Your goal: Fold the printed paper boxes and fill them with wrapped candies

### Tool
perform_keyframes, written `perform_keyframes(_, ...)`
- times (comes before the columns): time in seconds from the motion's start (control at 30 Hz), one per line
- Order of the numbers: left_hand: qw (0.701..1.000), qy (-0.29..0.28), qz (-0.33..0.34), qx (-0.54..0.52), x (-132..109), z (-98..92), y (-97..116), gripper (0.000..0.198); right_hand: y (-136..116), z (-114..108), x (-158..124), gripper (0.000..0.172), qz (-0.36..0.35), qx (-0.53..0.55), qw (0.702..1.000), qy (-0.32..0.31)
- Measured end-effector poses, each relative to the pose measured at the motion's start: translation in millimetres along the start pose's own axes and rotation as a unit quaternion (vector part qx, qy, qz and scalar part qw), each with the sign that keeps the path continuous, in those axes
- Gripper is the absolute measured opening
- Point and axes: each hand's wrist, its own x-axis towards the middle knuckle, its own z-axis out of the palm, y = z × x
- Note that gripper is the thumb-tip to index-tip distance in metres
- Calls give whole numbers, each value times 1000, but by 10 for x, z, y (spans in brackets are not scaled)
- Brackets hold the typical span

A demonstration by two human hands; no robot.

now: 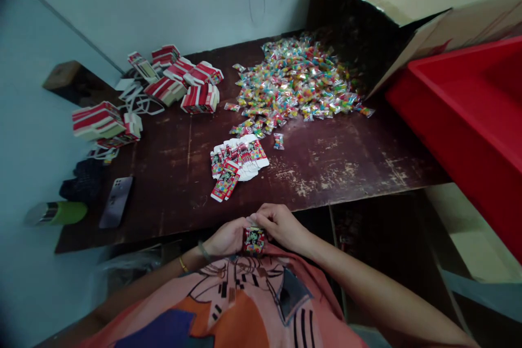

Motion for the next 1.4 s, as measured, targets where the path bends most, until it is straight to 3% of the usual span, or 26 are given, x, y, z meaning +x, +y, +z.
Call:
perform_keyframes(0.2, 995, -66, 41, -56, -126, -62, -10, 49, 74, 33, 5, 18, -26, -24, 999, 33)
perform_keyframes(0.4, 997, -59, 48, -27, -144, -160, -40, 63, 98, 72, -160, 30, -143, -115, 983, 2)
perform_keyframes(0.53, 998, -54, 24, 15, -133, -195, -53, 69, 90, 101, -216, 33, -191, -254, 947, -42)
perform_keyframes(0.63, 998, -45, 38, 29, -93, -204, -45, 56, 42, -3, -37, 23, -221, -326, 915, -89)
perform_keyframes(0.7, 997, -12, 40, 69, -70, -198, 3, 45, 29, -221, 230, 21, -241, -326, 906, -118)
perform_keyframes(0.77, 984, 31, 53, 169, -81, -183, 108, 40, 63, -549, 567, 21, -231, -349, 906, -55)
perform_keyframes(0.83, 948, 68, 88, 299, -143, -177, 262, 34, 153, -891, 866, 28, -167, -422, 882, 125)
perform_keyframes(0.87, 924, 75, 103, 360, -193, -186, 348, 32, 218, -1026, 963, 36, -140, -451, 865, 169)
perform_keyframes(0.93, 884, 63, 90, 455, -320, -241, 509, 33, 376, -1155, 1000, 48, -120, -475, 850, 194)
perform_keyframes(1.03, 854, 17, -11, 520, -500, -387, 654, 37, 650, -985, 667, 58, -134, -492, 842, 174)
perform_keyframes(1.13, 887, 50, -17, 459, -538, -491, 663, 37, 899, -603, 125, 73, -162, -483, 850, 132)
perform_keyframes(1.27, 939, 105, 76, 319, -309, -435, 573, 43, 976, -154, -311, 36, -174, -356, 908, 135)
perform_keyframes(1.33, 942, 95, 88, 309, -142, -354, 508, 44, 845, -11, -306, 28, -147, -234, 945, 173)
perform_keyframes(1.4, 938, 84, 103, 319, 1, -266, 436, 46, 630, 53, -186, 22, -109, -111, 964, 218)
